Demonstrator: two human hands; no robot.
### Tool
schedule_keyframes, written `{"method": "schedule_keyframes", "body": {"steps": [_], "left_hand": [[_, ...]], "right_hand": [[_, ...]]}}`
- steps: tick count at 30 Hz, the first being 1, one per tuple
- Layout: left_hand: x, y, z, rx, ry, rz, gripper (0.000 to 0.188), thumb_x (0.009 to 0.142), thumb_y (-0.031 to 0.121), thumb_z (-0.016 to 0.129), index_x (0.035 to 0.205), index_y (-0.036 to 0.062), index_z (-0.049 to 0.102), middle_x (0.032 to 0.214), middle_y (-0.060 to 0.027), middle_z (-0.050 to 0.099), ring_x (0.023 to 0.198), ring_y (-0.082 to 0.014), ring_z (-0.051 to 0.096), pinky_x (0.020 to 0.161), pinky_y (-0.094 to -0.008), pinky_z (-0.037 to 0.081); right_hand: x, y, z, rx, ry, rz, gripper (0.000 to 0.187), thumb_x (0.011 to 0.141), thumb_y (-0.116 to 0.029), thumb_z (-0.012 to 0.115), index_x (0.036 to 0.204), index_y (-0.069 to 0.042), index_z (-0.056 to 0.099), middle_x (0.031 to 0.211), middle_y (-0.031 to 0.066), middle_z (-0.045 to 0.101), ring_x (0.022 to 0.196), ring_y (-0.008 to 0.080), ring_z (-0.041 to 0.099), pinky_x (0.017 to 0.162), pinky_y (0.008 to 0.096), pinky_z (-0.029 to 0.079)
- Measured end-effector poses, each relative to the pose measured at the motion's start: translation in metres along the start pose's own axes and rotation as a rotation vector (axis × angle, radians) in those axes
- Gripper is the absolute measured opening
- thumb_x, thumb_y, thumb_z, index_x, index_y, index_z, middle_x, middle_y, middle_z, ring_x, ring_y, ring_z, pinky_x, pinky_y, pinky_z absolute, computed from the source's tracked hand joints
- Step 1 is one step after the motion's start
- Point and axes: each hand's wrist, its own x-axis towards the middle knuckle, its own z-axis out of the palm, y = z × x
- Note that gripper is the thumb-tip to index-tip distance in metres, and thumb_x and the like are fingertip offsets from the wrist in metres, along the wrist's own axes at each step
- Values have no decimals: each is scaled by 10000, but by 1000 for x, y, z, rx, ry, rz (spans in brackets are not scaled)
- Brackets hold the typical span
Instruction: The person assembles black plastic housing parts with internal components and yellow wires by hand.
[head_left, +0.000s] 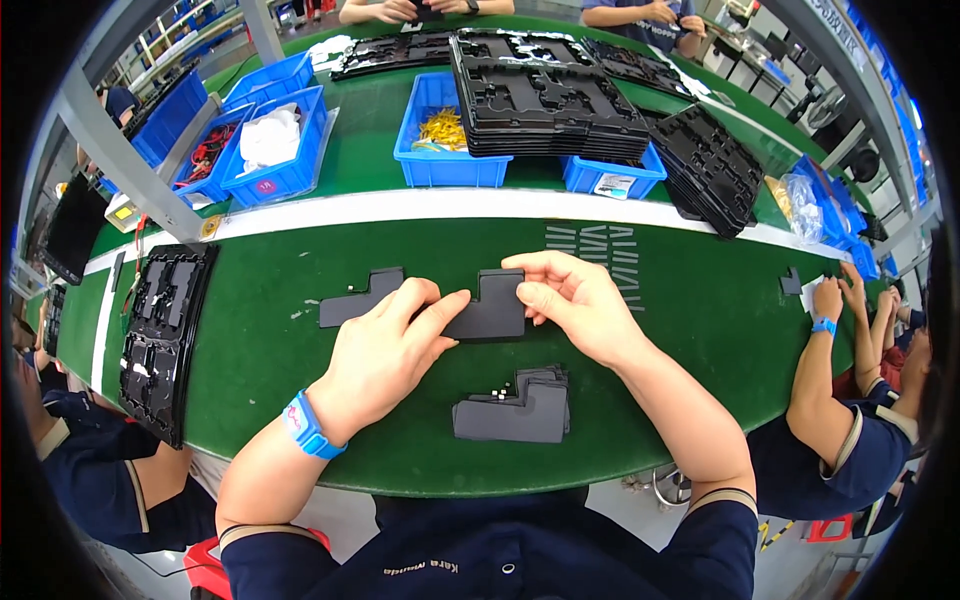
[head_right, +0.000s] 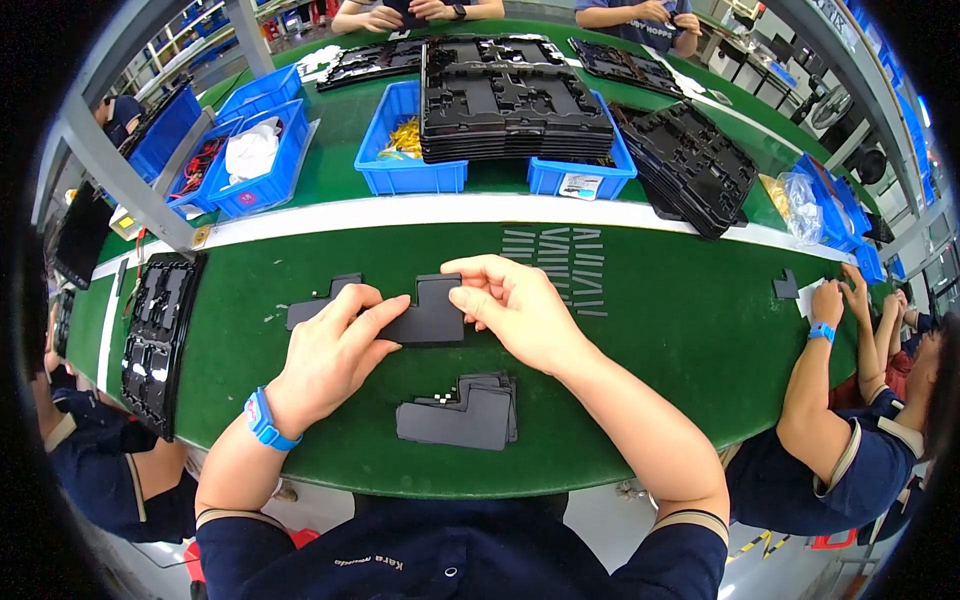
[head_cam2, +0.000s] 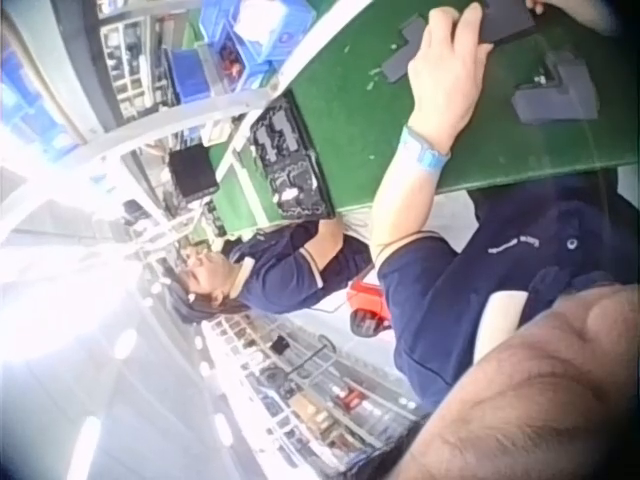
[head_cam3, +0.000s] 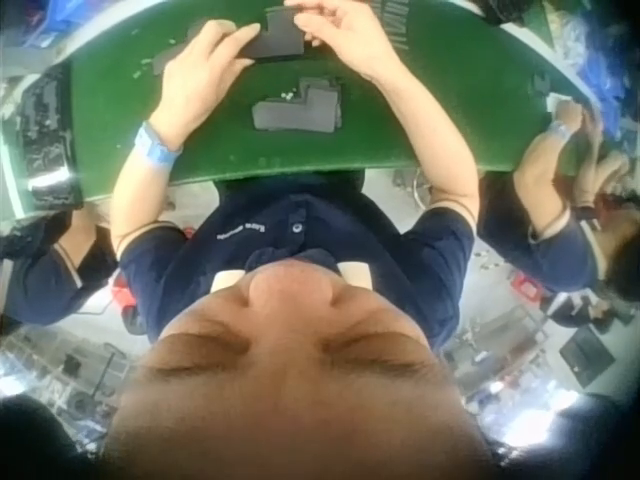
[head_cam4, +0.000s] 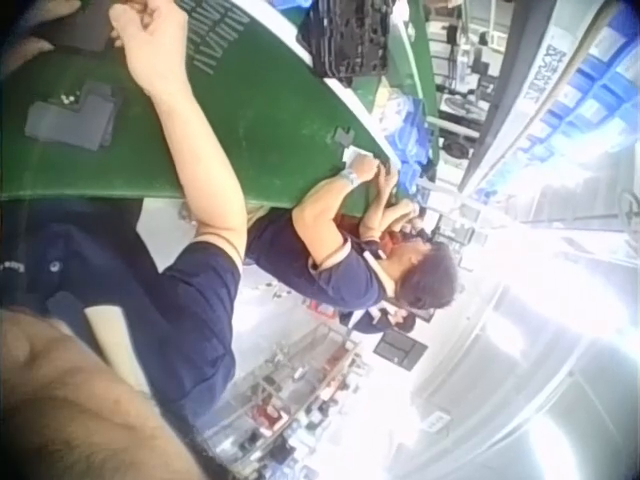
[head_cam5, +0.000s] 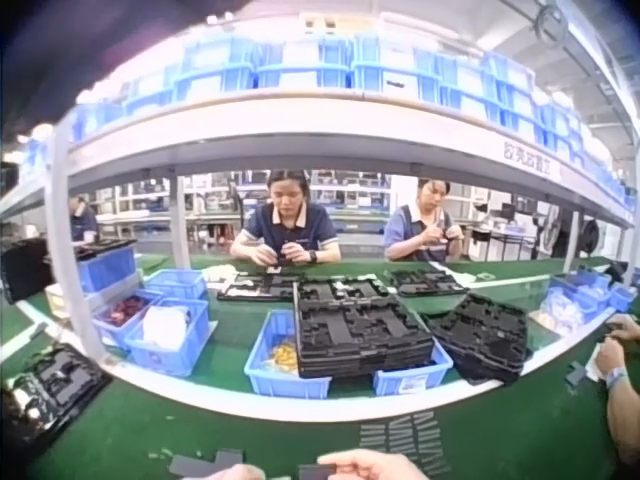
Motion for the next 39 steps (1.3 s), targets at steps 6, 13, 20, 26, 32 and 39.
{"method": "schedule_keyframes", "body": {"steps": [6,13,20,26,32,39], "left_hand": [[-3,-4,1,-22,38,-124,538,730,115,797,1238,124,622,1041,-54,571,787,-229,647,607,-330,541],[-3,-4,4,14,72,-111,520,744,116,788,1236,104,617,1015,-49,570,774,-218,649,592,-329,534],[-3,-2,5,5,67,-133,512,747,104,782,1232,107,618,1012,-58,561,803,-231,644,616,-346,533],[-10,-26,-22,92,19,-256,438,751,74,763,1174,84,650,1022,-77,576,834,-283,642,684,-382,534],[-19,-44,-37,124,-86,-360,409,742,74,769,1136,66,662,1021,-72,578,872,-280,637,707,-393,532],[-7,12,-23,-260,-182,-2,528,647,359,859,1074,103,682,989,-69,618,903,-260,626,723,-372,541]], "right_hand": [[-5,8,10,60,-32,-149,561,952,14,580,1484,-46,414,1203,60,583,909,85,525,820,237,494],[-10,7,18,-141,-67,-214,638,965,-59,586,1544,-52,317,1310,26,404,962,115,421,831,243,428],[-8,6,18,-404,-86,-281,742,951,-94,607,1576,-72,208,1344,80,395,1024,170,440,846,280,457],[-5,-10,-51,-706,-104,-131,421,853,-88,708,1255,-75,584,1038,90,654,836,197,638,777,334,531],[-17,-34,-67,-1041,-123,132,164,757,-163,775,860,-73,684,783,58,700,761,229,678,700,362,519],[-19,-27,-59,-1191,-144,123,76,807,-126,707,837,-66,673,795,90,699,811,299,678,731,418,526]]}}
